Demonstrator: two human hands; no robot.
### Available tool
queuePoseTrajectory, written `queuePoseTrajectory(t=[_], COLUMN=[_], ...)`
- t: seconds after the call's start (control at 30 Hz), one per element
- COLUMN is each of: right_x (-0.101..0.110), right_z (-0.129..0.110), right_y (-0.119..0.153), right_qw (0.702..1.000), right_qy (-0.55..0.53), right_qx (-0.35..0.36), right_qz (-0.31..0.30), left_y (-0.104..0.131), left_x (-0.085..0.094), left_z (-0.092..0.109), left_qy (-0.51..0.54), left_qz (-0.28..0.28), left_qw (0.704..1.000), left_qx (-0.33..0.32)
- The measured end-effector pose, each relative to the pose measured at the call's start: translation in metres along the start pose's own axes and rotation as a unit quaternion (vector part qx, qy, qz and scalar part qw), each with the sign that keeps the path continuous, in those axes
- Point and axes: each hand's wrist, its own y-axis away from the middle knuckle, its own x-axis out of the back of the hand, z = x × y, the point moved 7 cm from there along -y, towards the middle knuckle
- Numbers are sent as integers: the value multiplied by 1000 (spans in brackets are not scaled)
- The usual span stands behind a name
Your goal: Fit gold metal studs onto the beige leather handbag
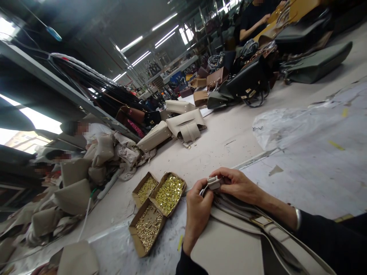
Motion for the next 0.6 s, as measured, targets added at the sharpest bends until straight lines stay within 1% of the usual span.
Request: queuePoseTrajectory(t=[0.27,0.4,0.5,0.57,0.6], right_x=[3,4,4,5,6], right_z=[-3,1,3,-1,-5], right_y=[1,1,2,4,6], right_qw=[999,1000,1000,999,998], right_qy=[14,-3,-19,-2,21], right_qx=[30,21,14,37,59], right_qz=[25,18,16,25,31], left_y=[2,4,3,3,3], left_x=[0,-1,-3,-5,-5], left_z=[2,-1,0,0,0], left_qy=[-33,-58,-84,-100,-106], left_qz=[52,74,86,88,88], left_qw=[998,995,992,989,988], left_qx=[-20,-26,-46,-61,-68])
